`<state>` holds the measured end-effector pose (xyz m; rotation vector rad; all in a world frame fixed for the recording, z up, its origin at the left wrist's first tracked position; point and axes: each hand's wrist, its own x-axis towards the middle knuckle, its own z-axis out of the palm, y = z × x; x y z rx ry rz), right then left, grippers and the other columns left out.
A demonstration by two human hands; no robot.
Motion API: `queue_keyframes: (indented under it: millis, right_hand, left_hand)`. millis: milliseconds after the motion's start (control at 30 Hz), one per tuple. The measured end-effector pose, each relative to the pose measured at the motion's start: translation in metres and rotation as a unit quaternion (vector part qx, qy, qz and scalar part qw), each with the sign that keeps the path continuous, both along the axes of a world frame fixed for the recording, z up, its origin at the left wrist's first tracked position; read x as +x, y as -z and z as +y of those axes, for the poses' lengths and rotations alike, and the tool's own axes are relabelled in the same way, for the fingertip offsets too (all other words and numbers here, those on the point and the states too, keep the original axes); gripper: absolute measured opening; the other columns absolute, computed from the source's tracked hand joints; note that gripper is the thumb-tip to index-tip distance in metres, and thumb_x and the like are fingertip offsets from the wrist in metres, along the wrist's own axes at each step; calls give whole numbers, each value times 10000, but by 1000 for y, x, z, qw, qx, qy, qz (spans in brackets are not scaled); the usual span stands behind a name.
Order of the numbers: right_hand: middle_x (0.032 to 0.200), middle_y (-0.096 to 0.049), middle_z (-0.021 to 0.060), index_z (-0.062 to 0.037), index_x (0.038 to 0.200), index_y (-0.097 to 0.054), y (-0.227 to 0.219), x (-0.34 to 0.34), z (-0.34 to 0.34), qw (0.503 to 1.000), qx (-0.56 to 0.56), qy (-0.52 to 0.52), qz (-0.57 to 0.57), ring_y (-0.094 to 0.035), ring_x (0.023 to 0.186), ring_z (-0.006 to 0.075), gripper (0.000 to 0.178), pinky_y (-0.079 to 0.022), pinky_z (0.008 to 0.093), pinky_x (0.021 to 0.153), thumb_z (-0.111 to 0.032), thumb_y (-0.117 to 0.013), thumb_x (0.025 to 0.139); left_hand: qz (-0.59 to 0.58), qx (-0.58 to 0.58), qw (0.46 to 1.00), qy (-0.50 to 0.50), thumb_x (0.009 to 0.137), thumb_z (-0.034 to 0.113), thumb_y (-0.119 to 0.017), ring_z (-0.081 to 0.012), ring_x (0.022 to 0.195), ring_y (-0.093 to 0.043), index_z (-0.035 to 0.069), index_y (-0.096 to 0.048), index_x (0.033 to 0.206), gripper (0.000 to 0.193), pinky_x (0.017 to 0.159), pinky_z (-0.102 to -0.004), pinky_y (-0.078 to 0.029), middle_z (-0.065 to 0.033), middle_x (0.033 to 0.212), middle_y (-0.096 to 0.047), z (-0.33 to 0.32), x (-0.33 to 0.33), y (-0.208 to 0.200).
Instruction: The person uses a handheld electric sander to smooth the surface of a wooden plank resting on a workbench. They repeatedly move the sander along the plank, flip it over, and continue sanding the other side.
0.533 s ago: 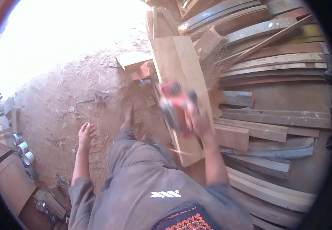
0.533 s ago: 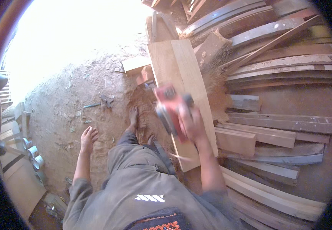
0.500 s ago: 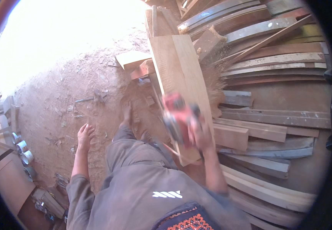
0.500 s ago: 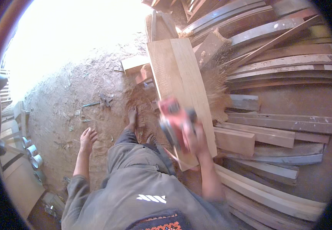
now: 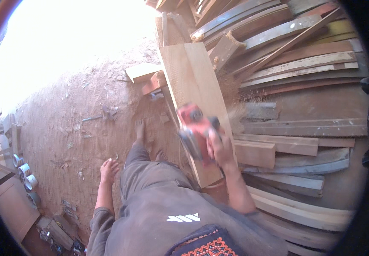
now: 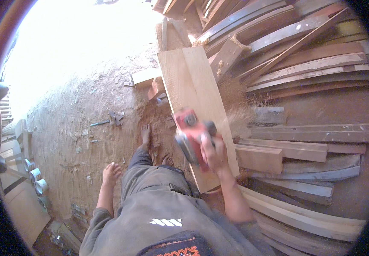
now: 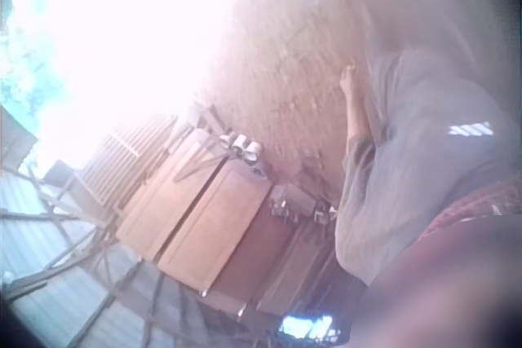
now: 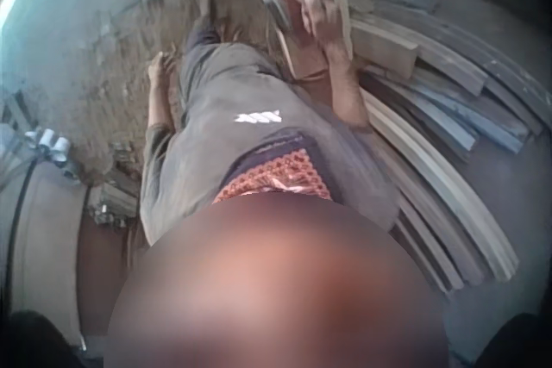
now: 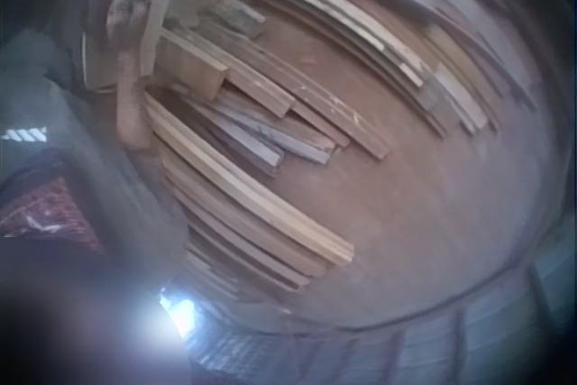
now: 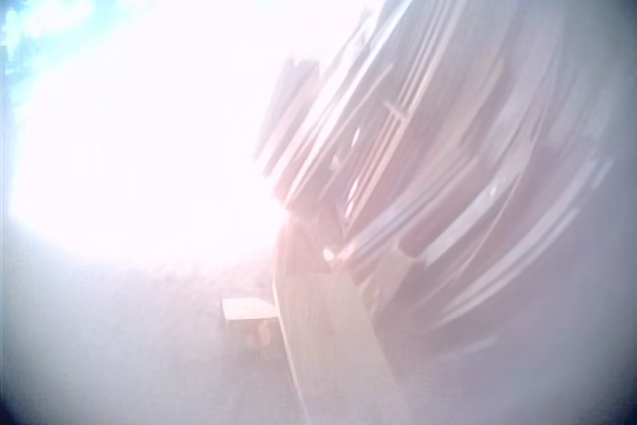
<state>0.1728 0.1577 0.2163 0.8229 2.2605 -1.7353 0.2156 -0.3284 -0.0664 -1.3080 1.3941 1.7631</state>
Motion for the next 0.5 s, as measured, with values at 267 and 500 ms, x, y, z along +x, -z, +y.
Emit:
queue_keyframes:
  millis: [267,500]
  right_hand:
    - [587,-520,-12,-50,842,-711,11,-238,24,997,-55,-6,45,-475,448,103,510,-421,304,439,-478,-516,1038]
    - [624,-577,59,-85,930,-752,1,27,44,992,73,-61,79,-567,572,176,531,-445,376,567,-511,-458,1049]
  left_hand:
    - [210,19,952,223,1042,319,-656,-212,1057,-684,19,-552,1436,506,829,-349,-571,-102,1262,-681,129,-162,-86]
    - [335,48,864,373,1043,321,-663,-208,1133,-658,40,-380,1569,660,856,-349,-560,-111,1347,-635,279,-202,-129]
